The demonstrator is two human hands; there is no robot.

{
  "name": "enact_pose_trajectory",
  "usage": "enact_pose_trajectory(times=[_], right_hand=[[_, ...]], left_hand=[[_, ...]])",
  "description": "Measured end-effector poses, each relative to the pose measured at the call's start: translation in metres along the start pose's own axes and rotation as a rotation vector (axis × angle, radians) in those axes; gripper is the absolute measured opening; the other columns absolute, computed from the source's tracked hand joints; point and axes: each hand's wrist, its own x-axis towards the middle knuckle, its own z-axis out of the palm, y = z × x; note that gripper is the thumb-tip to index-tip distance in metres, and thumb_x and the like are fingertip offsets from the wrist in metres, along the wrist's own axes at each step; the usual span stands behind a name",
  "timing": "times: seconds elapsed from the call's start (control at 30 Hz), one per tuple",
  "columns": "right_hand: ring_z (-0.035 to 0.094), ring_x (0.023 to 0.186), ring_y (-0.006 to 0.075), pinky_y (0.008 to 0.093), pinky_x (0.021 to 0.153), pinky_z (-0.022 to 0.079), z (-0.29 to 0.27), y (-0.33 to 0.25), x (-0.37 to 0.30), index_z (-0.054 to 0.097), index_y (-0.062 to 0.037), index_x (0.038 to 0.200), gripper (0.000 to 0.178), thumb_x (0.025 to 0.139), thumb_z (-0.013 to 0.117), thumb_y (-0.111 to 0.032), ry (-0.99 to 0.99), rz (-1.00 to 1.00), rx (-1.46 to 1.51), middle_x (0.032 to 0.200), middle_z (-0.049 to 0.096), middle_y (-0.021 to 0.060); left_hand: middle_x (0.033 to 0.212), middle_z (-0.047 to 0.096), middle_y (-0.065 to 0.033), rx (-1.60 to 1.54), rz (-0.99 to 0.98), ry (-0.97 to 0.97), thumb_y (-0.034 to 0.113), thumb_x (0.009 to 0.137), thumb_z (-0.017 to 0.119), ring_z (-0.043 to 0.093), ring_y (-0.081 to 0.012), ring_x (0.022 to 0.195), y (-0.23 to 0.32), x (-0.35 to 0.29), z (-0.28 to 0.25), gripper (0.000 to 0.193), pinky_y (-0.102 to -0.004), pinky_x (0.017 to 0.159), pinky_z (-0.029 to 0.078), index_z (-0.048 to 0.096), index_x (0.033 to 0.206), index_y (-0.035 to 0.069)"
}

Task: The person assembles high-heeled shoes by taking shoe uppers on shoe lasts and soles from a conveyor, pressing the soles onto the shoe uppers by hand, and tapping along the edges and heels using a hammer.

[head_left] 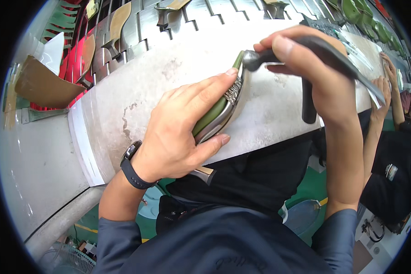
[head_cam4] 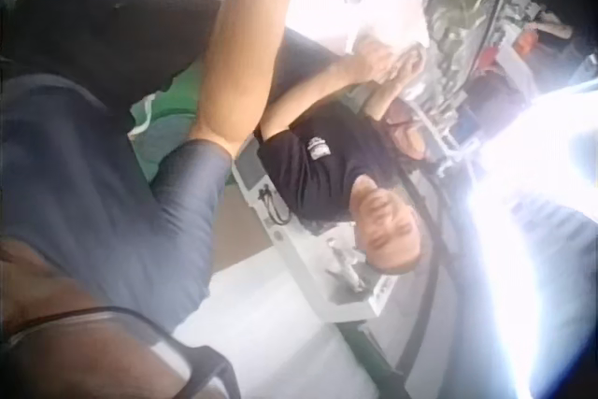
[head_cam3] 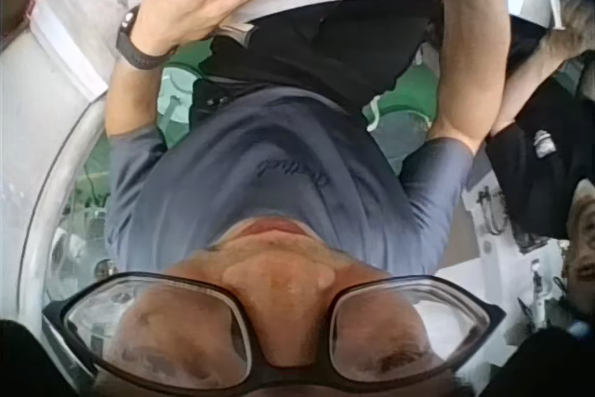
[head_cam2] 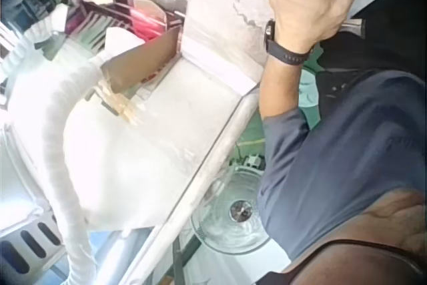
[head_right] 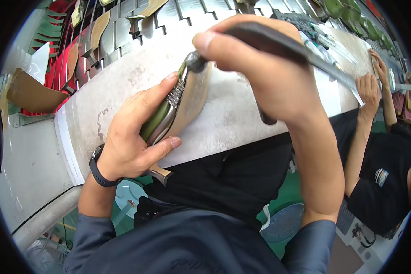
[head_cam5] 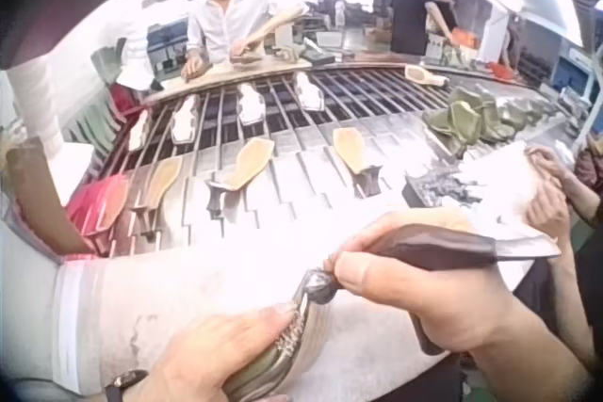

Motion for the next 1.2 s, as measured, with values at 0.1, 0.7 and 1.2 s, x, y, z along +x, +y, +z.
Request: enact_pose_trajectory(times=[0.1, 0.7, 1.2], right_hand=[[0.073, 0.100, 0.0201, 0.0307, 0.094, 0.054, 0.008, -0.015, -0.016, 0.074, 0.0048, 0.110, 0.028, 0.093, 0.067, -0.016, -0.088, 0.015, 0.019, 0.107, 0.078, 0.0153], [0.070, 0.116, 0.0307, 0.0395, 0.104, 0.054, 0.091, 0.021, -0.105, 0.065, 0.0058, 0.120, 0.031, 0.094, 0.072, -0.009, 0.309, -0.159, 0.202, 0.123, 0.071, 0.0262], [0.075, 0.103, 0.0399, 0.0431, 0.094, 0.060, 0.083, 0.011, -0.103, 0.070, 0.0048, 0.112, 0.036, 0.080, 0.082, -0.005, 0.190, -0.453, -0.159, 0.110, 0.074, 0.0267]], left_hand=[[0.148, 0.059, -0.0214, 0.018, 0.007, -0.017, 0.010, 0.072, 0.082, 0.060, -0.0380, 0.131, 0.000, -0.001, -0.001, 0.092, -0.0438, 0.112, 0.043, 0.046, 0.157, 0.002], [0.151, 0.057, -0.0211, 0.039, 0.031, 0.009, 0.006, 0.069, 0.081, 0.060, -0.0371, 0.132, -0.007, -0.011, -0.001, 0.099, -0.0435, 0.112, 0.043, 0.041, 0.160, 0.001], [0.148, 0.057, -0.0241, 0.001, 0.096, -0.017, 0.028, 0.088, 0.074, 0.057, -0.0401, 0.134, -0.032, -0.026, -0.009, 0.079, -0.0452, 0.113, 0.042, 0.045, 0.154, -0.004]])
